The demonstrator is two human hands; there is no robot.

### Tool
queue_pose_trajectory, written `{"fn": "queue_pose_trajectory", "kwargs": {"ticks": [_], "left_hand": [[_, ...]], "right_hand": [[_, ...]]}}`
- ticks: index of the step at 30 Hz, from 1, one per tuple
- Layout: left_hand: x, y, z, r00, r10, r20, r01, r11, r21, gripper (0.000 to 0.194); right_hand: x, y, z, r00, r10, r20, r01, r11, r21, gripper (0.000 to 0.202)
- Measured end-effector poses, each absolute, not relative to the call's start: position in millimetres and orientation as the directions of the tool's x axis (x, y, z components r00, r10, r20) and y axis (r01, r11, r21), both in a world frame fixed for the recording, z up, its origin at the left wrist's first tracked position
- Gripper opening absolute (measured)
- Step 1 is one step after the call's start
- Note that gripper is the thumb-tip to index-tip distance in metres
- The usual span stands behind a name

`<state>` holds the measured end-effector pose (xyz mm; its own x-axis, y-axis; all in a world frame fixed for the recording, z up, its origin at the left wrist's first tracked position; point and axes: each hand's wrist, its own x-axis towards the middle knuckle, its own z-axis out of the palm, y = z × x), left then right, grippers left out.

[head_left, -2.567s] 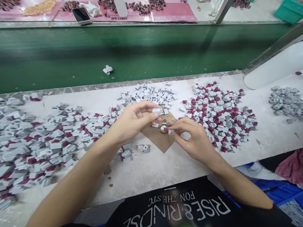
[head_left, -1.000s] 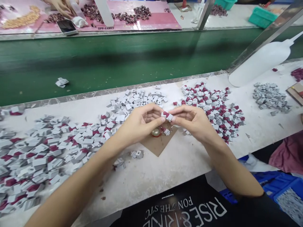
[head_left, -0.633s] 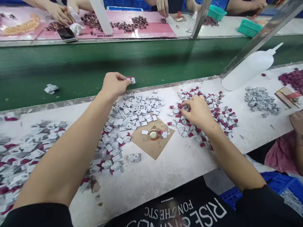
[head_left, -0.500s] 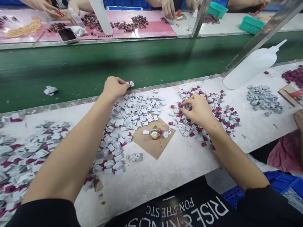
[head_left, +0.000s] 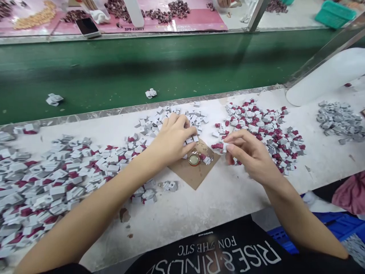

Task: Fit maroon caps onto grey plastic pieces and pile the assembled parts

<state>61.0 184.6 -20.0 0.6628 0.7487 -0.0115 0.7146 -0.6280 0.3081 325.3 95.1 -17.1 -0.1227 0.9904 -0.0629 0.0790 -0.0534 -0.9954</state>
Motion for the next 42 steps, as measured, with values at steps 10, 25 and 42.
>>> {"fn": "queue_pose_trajectory", "kwargs": {"ticks": [10,25,42], "left_hand": [[69,204,-30,0.720,0.694,0.029,0.648,-0.686,0.330,0.016],[54,163,6,0.398,0.822,-0.406,-0.041,0.458,0.888,0.032],[35,122,6,0.382,0.786,-0.487,-0.053,0.544,0.837,0.016]], "right_hand": [[315,89,-34,-0.119,0.959,-0.258,-0.196,-0.278,-0.941,0.031],[303,86,-33,-0.163,0.967,-0.197,-0.173,-0.225,-0.959,0.027],[292,79,-34,-0.116,0.983,-0.141,0.007,-0.141,-0.990,0.021]]}}
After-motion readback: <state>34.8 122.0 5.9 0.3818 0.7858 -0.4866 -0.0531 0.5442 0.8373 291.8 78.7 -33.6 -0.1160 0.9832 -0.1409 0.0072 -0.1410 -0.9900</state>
